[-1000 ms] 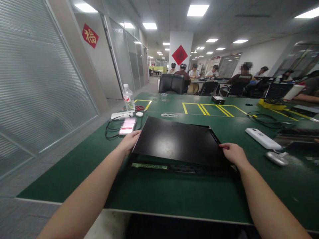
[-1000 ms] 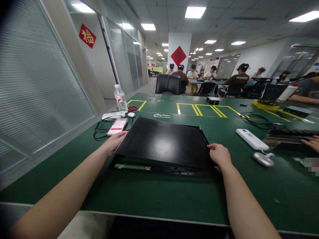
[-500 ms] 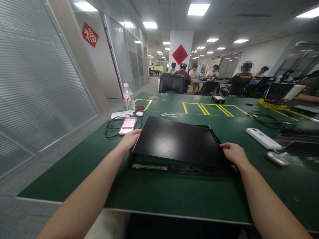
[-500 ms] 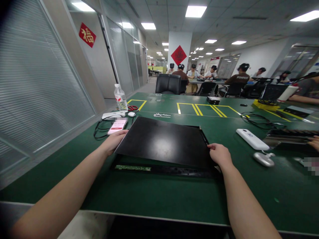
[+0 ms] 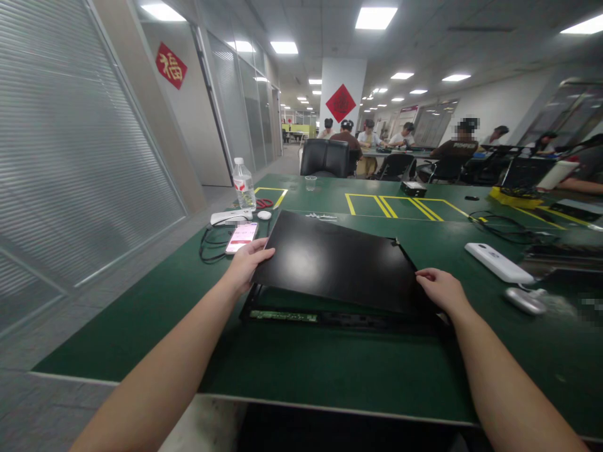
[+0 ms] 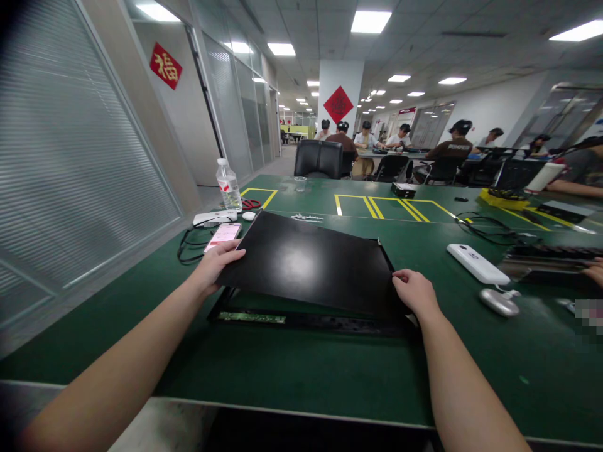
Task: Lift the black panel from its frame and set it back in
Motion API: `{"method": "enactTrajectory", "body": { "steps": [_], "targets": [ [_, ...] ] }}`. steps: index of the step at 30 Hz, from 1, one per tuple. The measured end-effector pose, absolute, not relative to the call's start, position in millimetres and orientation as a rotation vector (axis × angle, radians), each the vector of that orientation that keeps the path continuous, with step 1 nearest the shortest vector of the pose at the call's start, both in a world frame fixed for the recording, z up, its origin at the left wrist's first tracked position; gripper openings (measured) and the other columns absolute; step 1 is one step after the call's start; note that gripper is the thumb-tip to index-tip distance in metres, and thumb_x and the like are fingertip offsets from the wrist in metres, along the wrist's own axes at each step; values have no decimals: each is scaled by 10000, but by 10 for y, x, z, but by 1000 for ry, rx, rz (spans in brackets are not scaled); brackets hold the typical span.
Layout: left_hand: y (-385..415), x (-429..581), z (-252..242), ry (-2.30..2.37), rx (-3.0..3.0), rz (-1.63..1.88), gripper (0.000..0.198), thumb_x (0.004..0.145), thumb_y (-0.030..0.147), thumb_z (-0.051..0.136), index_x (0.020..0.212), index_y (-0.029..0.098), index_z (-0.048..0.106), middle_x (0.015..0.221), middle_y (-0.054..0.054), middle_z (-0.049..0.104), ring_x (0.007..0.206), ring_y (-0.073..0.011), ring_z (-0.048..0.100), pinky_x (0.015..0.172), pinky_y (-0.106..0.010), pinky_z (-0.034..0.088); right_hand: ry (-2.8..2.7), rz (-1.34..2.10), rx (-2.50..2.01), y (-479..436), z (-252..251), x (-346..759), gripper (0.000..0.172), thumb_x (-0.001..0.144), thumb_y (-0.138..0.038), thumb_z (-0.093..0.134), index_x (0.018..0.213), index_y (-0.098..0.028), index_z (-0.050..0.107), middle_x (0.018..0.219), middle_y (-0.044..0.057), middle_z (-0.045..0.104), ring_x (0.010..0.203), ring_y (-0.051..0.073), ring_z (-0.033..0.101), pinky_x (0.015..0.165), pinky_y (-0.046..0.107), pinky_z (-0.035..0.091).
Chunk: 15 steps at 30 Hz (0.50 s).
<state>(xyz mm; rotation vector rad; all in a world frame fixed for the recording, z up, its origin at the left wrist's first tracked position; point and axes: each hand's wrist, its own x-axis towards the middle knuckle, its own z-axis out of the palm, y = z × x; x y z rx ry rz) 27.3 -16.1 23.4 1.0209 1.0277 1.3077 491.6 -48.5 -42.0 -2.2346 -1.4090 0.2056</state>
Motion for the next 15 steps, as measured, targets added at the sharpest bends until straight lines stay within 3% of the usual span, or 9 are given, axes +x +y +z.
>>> {"method": "enactTrajectory", "body": {
  "steps": [4, 7, 10, 15],
  "targets": [
    [-161, 279, 232, 969, 1057, 1362, 506, 495, 280, 939, 960, 163, 777, 911, -72, 810, 871, -270, 761, 771, -346, 601, -1311, 199, -2196, -484, -357, 4882, 434, 863, -406, 530, 1119, -179, 796, 923, 117, 761, 867, 267, 693, 760, 352, 502],
    [-174, 289, 236, 928, 1085, 1407, 551, 479, 304, 966, 981, 174, 780, 941, -74, 812, 933, -281, 755, 860, -377, 595, -1237, 253, -2167, -488, -325, 4889, 390, 862, -434, 535, 935, -175, 817, 945, 148, 766, 942, 309, 696, 811, 387, 503],
    [-181, 282, 229, 906, 1108, 1432, 558, 485, 308, 971, 995, 182, 783, 969, -73, 813, 951, -279, 749, 911, -388, 581, -1085, 348, -2071, -498, -327, 4916, 336, 785, -476, 632, 830, -189, 801, 925, 143, 771, 947, 330, 692, 828, 418, 507],
    [-144, 207, 228, 908, 1028, 1480, 508, 521, 282, 917, 1002, 182, 786, 960, -67, 814, 961, -300, 748, 886, -383, 579, -897, 548, -1621, -523, -304, 4920, 336, 641, -468, 743, 833, -193, 765, 859, 92, 758, 873, 286, 696, 765, 392, 549]
  ]
}}
